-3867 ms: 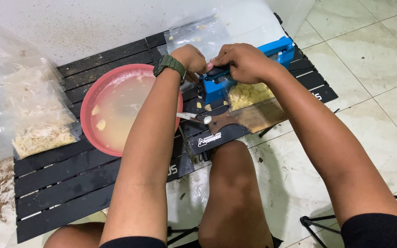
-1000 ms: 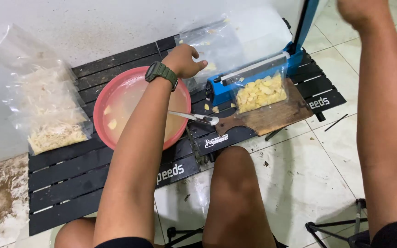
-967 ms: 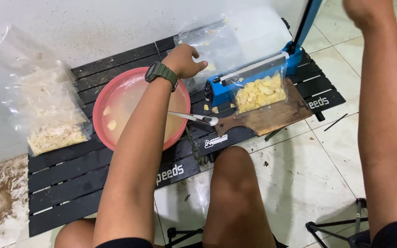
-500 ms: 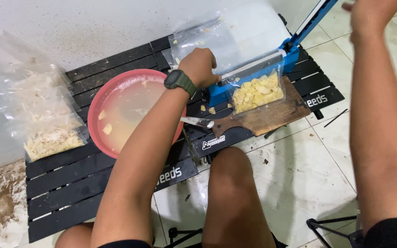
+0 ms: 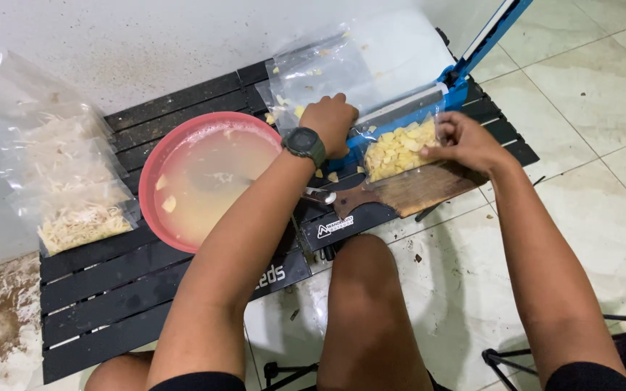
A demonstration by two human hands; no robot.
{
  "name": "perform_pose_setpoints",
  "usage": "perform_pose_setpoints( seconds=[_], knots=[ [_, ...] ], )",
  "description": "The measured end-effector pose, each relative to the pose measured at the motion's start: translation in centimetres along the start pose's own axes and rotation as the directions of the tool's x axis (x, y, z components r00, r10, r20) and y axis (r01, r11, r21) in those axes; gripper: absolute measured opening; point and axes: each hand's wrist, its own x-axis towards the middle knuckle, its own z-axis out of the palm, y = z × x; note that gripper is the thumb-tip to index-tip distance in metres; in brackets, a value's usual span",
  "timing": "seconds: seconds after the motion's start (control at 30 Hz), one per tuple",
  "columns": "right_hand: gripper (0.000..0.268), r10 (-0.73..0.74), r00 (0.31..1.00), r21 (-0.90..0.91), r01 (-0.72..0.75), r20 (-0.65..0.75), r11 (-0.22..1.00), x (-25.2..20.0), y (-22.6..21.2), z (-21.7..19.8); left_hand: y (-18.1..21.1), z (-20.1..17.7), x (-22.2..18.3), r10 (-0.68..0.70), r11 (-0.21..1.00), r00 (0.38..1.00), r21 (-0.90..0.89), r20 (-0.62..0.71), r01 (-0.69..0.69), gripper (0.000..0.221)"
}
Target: The person scoops slices of fruit from a bowl of liquid using a small handheld strainer and places them into a clear plastic bag. The person then seals a bag using a heat sealing machine.
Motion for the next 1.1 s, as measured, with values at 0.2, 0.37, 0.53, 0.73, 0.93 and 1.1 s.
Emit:
perform_pose_setpoints(
  seconds=[0.2, 0.37, 0.53, 0.73, 0.93, 1.1],
  knots=[
    [0.047, 0.03, 0.998, -0.245, -0.016, 0.054, 0.969, -0.8, -5.3, 2.5, 0.0, 0.0, -0.5, -0.027, 0.999, 1.0, -0.017, 0.004, 0.027, 0.042],
    [0.055, 0.065, 0.997, 0.25, -0.075, 0.049, 0.965, 0.2, -3.0, 3.1, 0.0, -1.8, -2.1, -0.02, 0.973, 1.0, -0.231, 0.002, 0.02, 0.058],
    [0.059, 0.054, 0.998, 0.375, -0.065, 0.04, 0.925, 0.4, -2.7, 3.4, -0.8, -0.2, -1.9, 0.013, 0.929, 0.999, -0.371, 0.031, 0.0, 0.099],
    [0.052, -0.043, 0.999, 0.457, 0.05, -0.026, 0.888, 1.1, -3.2, 4.2, -0.1, -1.9, -2.4, 0.047, 0.91, 0.998, -0.409, -0.038, -0.059, 0.11],
    [0.055, -0.177, 0.976, 0.436, 0.215, -0.127, 0.874, 2.0, -6.4, 4.2, -0.1, -4.2, -3.5, -0.018, 0.75, 0.975, -0.648, -0.22, -0.132, 0.063],
    [0.043, -0.307, 0.945, 0.42, 0.325, -0.112, 0.848, 1.3, -11.2, 5.7, 0.7, -8.1, -8.2, -0.057, 0.581, 0.922, -0.764, -0.383, -0.281, 0.043]
  ],
)
